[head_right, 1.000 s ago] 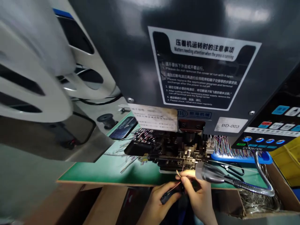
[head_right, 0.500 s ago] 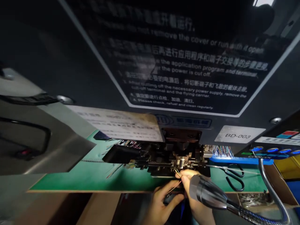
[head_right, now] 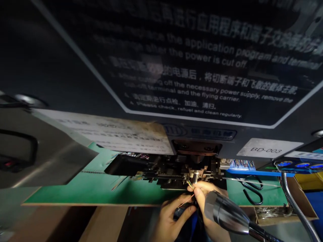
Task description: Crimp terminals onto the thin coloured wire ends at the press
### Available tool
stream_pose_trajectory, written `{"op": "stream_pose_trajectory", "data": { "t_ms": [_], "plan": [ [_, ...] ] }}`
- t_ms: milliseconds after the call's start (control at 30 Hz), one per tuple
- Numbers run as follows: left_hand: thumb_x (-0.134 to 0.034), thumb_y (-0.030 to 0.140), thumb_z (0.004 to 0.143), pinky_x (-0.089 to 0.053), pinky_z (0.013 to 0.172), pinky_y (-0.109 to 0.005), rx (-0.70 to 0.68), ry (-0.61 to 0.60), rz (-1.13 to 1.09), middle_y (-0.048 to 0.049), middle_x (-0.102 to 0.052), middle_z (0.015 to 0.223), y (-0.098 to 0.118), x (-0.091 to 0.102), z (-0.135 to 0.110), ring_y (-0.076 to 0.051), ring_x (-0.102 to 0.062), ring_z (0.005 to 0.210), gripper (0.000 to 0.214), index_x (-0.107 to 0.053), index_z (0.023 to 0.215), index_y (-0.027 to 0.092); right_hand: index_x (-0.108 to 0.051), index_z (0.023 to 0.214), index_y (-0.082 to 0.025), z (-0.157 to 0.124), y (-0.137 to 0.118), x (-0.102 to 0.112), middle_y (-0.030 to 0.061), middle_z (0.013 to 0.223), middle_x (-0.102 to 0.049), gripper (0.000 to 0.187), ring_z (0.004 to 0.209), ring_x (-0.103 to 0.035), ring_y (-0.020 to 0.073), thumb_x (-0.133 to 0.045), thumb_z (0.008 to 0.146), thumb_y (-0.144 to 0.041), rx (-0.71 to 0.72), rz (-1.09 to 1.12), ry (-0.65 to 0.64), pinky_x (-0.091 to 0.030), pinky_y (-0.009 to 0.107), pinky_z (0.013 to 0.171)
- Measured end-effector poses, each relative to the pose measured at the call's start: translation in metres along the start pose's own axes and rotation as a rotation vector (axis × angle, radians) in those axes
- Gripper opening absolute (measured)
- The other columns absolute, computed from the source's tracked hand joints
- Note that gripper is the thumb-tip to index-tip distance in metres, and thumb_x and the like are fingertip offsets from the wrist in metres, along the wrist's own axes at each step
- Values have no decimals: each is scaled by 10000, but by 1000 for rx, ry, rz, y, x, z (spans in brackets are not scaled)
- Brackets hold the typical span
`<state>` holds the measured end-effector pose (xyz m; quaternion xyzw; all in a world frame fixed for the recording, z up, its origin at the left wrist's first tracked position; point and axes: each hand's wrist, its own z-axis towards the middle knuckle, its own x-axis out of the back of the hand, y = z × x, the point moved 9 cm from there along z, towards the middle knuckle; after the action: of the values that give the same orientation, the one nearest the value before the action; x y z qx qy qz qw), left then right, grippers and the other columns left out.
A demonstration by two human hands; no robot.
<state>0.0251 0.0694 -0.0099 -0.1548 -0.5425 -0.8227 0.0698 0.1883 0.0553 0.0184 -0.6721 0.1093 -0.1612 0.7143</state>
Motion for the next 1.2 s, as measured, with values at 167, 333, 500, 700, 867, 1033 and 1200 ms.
{"op": "stream_pose_trajectory", "data": {
  "t_ms": [167, 333, 500, 700, 867, 1033, 1200],
  "plan": [
    [-788, 414, 953, -669, 780, -194, -21, 26, -7, -15, -880, 921, 7, 4, 2, -193, -850, 799, 166, -848, 1019, 274, -859, 973, -276, -1, 7, -4, 69, 913, -863, 343, 713, -777, 252, -774, 913, -603, -81, 27, -34, -641, 351, 704],
    [-759, 362, 970, -665, 765, -216, 61, -76, -179, -53, -848, 884, 11, 1, 5, -212, -830, 804, 152, -850, 988, 241, -857, 990, -270, -6, 5, -3, 69, 926, -855, 341, 826, -797, 261, -715, 968, -579, -9, 12, 24, -645, 350, 777],
    [-679, 441, 1019, -648, 683, -234, 277, -295, -430, -76, -799, 977, 2, -4, -6, -198, -799, 700, 275, -833, 1085, 223, -824, 896, -294, -9, -24, 3, 34, 940, -800, 160, 859, -731, 219, -695, 988, -319, 313, -263, -24, -587, 322, 829],
    [-657, 342, 1025, -597, 783, -226, 290, -430, -274, -4, -811, 795, 6, 4, -6, -196, -767, 735, 195, -831, 980, 266, -786, 852, -253, -9, -15, -3, 37, 863, -799, 191, 677, -720, 189, -714, 995, -359, 193, -122, -209, -595, 282, 659],
    [-631, 286, 1008, -597, 755, -220, 297, -389, -303, -12, -817, 801, 8, 1, 3, -205, -793, 764, 180, -804, 991, 238, -791, 930, -252, -10, -7, -3, 31, 760, -804, 238, 541, -713, 196, -768, 957, -487, 31, 111, -89, -626, 308, 567],
    [-628, 277, 997, -618, 757, -197, 262, -287, -353, -28, -832, 844, 6, -9, 11, -200, -817, 798, 182, -789, 937, 219, -835, 990, -258, -8, 0, -2, 57, 892, -848, 283, 753, -804, 229, -784, 936, -531, -12, 148, -18, -665, 307, 694],
    [-646, 251, 988, -633, 727, -178, 200, -209, -347, -26, -839, 856, 12, -8, 17, -189, -819, 766, 162, -796, 935, 224, -848, 993, -252, -6, 6, -1, 67, 928, -860, 296, 862, -828, 243, -781, 940, -536, -8, 128, 12, -670, 308, 778]
  ]
}}
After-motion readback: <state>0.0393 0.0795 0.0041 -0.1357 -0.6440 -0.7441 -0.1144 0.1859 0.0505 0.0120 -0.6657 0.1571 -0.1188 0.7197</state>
